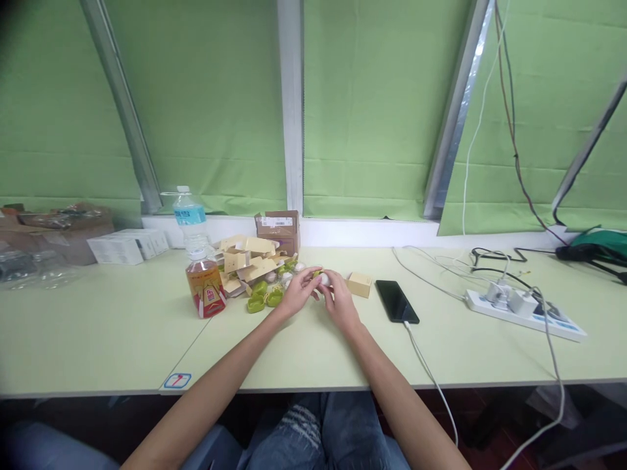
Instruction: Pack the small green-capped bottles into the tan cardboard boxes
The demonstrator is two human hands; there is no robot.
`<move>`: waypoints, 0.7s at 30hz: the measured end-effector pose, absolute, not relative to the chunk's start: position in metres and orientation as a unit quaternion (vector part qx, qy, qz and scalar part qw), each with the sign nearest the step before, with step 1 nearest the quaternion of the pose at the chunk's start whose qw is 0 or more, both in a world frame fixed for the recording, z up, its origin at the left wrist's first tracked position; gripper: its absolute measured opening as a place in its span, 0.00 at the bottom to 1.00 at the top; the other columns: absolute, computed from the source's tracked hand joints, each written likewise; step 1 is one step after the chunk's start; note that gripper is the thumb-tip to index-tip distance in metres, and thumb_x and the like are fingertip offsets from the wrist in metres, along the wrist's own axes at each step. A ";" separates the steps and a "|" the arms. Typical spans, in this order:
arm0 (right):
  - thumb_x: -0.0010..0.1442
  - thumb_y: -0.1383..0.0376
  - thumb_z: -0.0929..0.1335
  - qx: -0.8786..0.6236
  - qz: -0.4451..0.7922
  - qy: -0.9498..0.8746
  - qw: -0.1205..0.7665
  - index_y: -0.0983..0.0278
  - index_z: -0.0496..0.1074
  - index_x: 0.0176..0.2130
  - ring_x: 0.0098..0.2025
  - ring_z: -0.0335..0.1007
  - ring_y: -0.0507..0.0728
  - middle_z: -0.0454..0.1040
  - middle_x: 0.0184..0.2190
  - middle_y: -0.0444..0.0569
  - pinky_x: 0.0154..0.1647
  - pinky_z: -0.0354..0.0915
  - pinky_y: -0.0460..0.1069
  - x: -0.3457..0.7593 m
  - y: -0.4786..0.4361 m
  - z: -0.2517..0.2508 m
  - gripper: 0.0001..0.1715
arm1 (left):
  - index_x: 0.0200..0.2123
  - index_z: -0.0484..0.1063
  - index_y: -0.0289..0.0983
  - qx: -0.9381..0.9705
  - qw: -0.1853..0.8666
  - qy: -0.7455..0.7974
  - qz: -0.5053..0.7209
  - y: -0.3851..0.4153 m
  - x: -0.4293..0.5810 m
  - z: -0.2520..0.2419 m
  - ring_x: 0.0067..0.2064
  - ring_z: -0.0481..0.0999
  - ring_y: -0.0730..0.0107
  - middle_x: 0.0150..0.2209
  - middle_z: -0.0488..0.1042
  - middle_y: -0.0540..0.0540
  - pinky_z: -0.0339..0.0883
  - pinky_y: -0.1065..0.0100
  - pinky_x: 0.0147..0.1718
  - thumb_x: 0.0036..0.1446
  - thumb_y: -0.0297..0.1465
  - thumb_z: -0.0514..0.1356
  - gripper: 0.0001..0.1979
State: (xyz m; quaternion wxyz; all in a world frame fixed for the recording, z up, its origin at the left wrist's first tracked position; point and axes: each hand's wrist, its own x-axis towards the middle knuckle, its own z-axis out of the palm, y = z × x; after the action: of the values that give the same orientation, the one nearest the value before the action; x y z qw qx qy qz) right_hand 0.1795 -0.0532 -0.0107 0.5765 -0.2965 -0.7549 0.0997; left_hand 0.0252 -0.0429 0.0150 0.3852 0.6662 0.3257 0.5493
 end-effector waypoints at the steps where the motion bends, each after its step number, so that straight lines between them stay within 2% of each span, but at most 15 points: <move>1: 0.73 0.58 0.61 -0.297 0.108 -0.750 0.580 0.59 0.64 0.62 0.56 0.71 0.61 0.70 0.56 0.58 0.50 0.77 0.57 0.179 -0.054 -0.010 0.21 | 0.55 0.72 0.35 0.652 0.400 0.323 0.557 -0.042 0.025 0.016 0.34 0.79 0.67 0.43 0.79 0.40 0.75 0.70 0.25 0.59 0.44 0.65 0.26; 5: 0.72 0.59 0.63 -0.316 0.084 -0.738 0.591 0.59 0.67 0.61 0.57 0.70 0.62 0.71 0.56 0.58 0.55 0.74 0.59 0.180 -0.052 -0.011 0.21 | 0.51 0.73 0.35 0.595 0.349 0.367 0.624 -0.038 0.018 0.023 0.30 0.78 0.71 0.40 0.78 0.42 0.72 0.72 0.24 0.57 0.44 0.67 0.25; 9: 0.70 0.62 0.63 -0.350 0.050 -0.767 0.536 0.61 0.69 0.60 0.59 0.70 0.64 0.73 0.56 0.58 0.63 0.67 0.64 0.183 -0.044 -0.019 0.21 | 0.52 0.73 0.37 0.559 0.273 0.421 0.660 -0.037 0.008 0.029 0.31 0.77 0.71 0.43 0.79 0.41 0.70 0.74 0.23 0.57 0.42 0.67 0.24; 17: 0.63 0.70 0.62 -0.357 0.035 -0.816 0.454 0.63 0.66 0.65 0.63 0.68 0.64 0.71 0.62 0.58 0.65 0.65 0.64 0.181 -0.041 -0.026 0.32 | 0.50 0.74 0.37 0.587 0.268 0.418 0.640 -0.040 0.014 0.024 0.34 0.78 0.71 0.44 0.79 0.41 0.72 0.72 0.30 0.55 0.41 0.69 0.22; 21: 0.62 0.70 0.64 -0.357 0.022 -0.826 0.436 0.61 0.62 0.68 0.66 0.64 0.66 0.67 0.65 0.59 0.67 0.63 0.65 0.180 -0.043 -0.026 0.37 | 0.50 0.73 0.36 0.587 0.282 0.414 0.636 -0.040 0.015 0.024 0.34 0.77 0.71 0.44 0.79 0.41 0.71 0.73 0.27 0.55 0.41 0.69 0.23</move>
State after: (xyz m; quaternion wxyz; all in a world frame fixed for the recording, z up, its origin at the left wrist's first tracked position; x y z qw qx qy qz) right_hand 0.1795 -0.0434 -0.0261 0.4356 -0.3571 -0.8260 0.0219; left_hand 0.0147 -0.0396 0.0244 0.2819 0.5870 0.4143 0.6358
